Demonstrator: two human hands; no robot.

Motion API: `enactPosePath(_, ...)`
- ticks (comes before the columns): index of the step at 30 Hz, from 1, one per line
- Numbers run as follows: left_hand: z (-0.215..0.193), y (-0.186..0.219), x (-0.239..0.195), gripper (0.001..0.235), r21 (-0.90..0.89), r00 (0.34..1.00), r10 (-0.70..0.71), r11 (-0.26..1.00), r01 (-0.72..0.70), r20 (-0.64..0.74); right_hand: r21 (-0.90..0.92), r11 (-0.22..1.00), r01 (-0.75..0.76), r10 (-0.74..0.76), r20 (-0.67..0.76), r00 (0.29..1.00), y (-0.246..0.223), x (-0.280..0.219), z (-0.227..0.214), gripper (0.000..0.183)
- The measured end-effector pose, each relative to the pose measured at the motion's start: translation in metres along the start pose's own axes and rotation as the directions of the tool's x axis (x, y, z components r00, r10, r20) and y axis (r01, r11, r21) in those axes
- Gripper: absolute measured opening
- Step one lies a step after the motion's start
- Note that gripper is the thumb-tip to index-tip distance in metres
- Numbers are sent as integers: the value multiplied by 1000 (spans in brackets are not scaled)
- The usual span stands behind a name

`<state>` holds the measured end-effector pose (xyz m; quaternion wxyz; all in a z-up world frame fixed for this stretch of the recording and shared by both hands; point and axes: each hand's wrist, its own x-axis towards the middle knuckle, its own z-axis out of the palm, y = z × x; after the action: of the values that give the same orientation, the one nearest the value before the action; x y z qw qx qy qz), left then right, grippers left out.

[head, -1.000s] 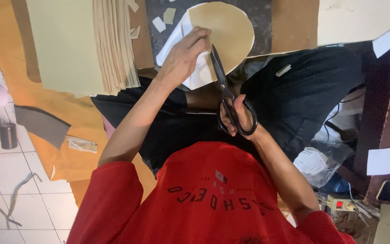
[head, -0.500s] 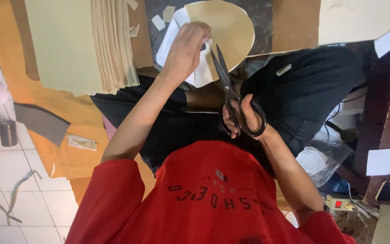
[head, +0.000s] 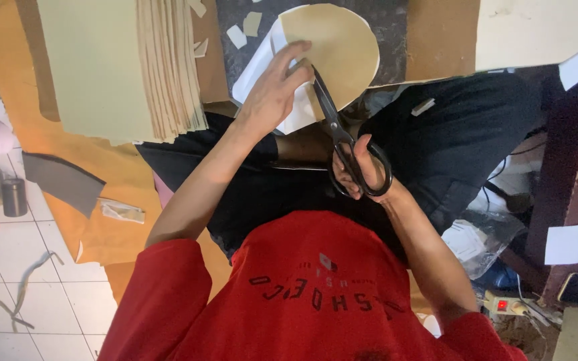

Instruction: The person uses scissors to cut a white paper template from a beige cardboard sheet, then stacks the finished piece with others. The process repeats with new sheets, trimming along the template's edge and stacking completed pieces.

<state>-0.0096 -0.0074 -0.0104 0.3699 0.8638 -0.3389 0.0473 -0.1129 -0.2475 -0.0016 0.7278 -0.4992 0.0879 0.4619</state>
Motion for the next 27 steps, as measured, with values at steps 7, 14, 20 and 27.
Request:
enactPosePath(7,5,-12,-9,40,-183,1000,-11,983,9,-11,-325,943,68,-59,36,998,-22,-14,-26,83)
enactPosePath(14,-23,23,15,56,-353,762,-556,676,647,333,-215,976,-38,85,214,973,-46,-7,-48,91)
enactPosePath(20,-28,27,22,60,-334,710,-591,628,703,383,-308,943,-123,174,147,974,-63,0,-51,91)
enactPosePath(27,3,-18,-13,60,63,997,11,998,-16,80,-372,928,-16,88,179,980,-71,0,-55,84)
